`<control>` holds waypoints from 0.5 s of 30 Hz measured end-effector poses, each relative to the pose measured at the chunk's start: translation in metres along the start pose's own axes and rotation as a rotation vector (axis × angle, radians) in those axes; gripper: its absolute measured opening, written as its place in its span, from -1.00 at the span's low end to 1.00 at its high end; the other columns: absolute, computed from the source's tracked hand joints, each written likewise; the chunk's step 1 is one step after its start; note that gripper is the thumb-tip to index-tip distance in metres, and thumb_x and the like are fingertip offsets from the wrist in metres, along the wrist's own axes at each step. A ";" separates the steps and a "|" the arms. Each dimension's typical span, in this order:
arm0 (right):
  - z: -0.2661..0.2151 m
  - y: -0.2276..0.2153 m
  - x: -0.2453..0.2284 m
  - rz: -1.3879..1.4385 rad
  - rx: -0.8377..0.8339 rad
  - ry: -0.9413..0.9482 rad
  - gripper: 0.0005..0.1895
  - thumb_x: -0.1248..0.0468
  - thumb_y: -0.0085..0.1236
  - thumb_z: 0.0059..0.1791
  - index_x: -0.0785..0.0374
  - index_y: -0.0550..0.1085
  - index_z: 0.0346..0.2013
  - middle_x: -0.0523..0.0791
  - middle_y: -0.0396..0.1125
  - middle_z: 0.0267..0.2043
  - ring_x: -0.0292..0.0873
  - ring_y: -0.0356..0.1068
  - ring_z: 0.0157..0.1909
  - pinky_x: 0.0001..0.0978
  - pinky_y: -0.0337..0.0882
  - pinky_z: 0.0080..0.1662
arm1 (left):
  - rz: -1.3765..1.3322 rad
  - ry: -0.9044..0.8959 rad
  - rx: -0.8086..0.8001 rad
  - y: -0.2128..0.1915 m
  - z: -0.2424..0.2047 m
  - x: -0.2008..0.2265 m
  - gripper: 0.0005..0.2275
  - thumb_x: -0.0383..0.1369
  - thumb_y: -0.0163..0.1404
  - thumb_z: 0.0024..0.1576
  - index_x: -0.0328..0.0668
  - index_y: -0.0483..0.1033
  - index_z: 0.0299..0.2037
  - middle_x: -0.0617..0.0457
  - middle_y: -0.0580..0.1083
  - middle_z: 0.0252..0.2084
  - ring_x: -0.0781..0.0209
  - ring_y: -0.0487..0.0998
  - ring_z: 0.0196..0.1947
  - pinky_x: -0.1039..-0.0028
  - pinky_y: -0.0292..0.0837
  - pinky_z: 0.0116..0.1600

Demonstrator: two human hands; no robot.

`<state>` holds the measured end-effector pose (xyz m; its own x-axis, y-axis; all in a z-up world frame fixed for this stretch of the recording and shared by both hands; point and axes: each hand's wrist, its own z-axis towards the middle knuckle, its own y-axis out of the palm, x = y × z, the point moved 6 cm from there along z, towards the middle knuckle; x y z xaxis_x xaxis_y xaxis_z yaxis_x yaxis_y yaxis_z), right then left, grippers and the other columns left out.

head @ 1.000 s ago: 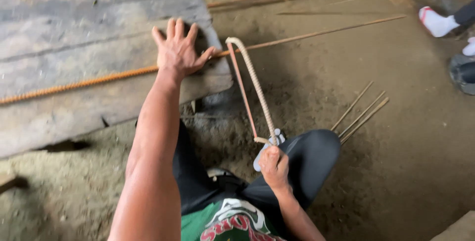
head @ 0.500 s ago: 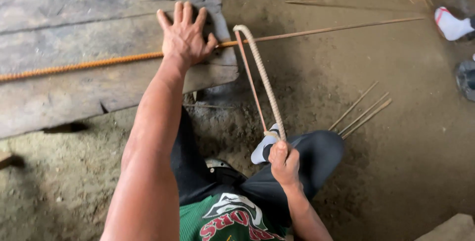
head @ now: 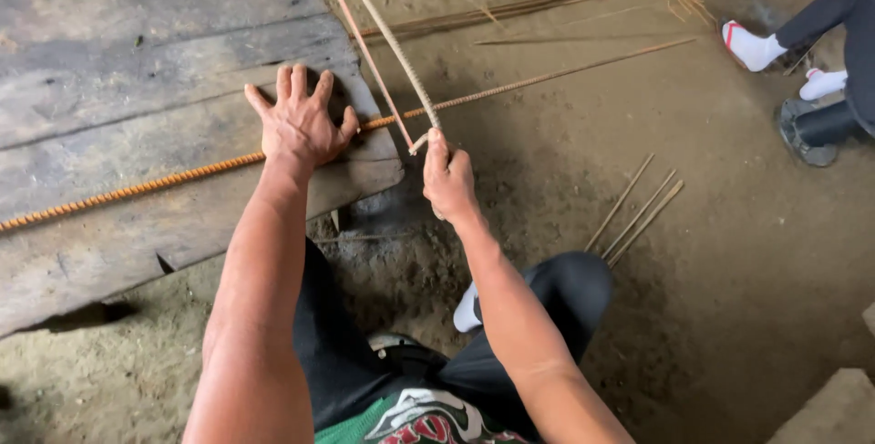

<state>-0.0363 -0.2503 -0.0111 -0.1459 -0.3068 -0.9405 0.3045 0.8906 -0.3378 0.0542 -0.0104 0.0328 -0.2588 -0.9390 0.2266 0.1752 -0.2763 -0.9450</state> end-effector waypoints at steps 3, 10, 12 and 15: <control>-0.070 -0.028 -0.023 -0.048 -0.088 0.009 -0.46 -0.05 -0.24 0.15 0.24 0.49 -0.47 -0.16 0.08 -0.70 -0.25 0.14 -0.64 -0.28 0.19 -0.51 | 0.016 -0.007 -0.052 -0.002 -0.005 0.003 -0.41 0.08 -0.20 0.17 -0.02 0.35 0.34 -0.26 0.23 0.35 -0.14 0.07 0.43 -0.53 -0.13 0.24; -0.204 -0.104 0.054 0.356 -0.098 0.103 -0.64 0.34 -0.21 0.08 0.09 -0.01 -0.57 -0.19 -0.08 -0.66 -0.26 0.05 -0.64 -0.32 0.03 -0.58 | 0.043 0.009 -0.053 0.008 -0.001 -0.002 -0.33 0.11 -0.26 0.17 -0.15 0.31 0.40 -0.37 0.21 0.39 -0.28 0.08 0.41 -0.67 -0.16 0.19; -0.176 -0.108 0.114 0.936 -0.282 0.390 -0.79 0.29 -0.17 0.02 0.24 0.11 -0.08 -0.26 -0.17 -0.55 -0.36 -0.02 -0.55 -0.51 0.03 -0.46 | 0.022 -0.002 -0.041 0.011 0.003 -0.003 -0.33 0.09 -0.25 0.16 -0.16 0.31 0.39 -0.37 0.21 0.39 -0.30 0.08 0.42 -0.67 -0.20 0.20; -0.094 -0.067 0.160 1.420 -0.527 0.671 -0.67 0.16 -0.09 -0.06 0.12 0.28 -0.02 -0.38 -0.15 -0.49 -0.48 0.00 -0.48 -0.66 0.09 -0.39 | -0.004 -0.007 -0.019 0.017 0.000 -0.006 -0.34 0.07 -0.23 0.15 -0.18 0.31 0.38 -0.38 0.21 0.39 -0.31 0.07 0.42 -0.68 -0.24 0.22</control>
<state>-0.1687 -0.3275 -0.1357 -0.4445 0.8633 -0.2389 0.2295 0.3676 0.9012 0.0587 -0.0090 0.0155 -0.2526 -0.9394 0.2317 0.1559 -0.2759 -0.9485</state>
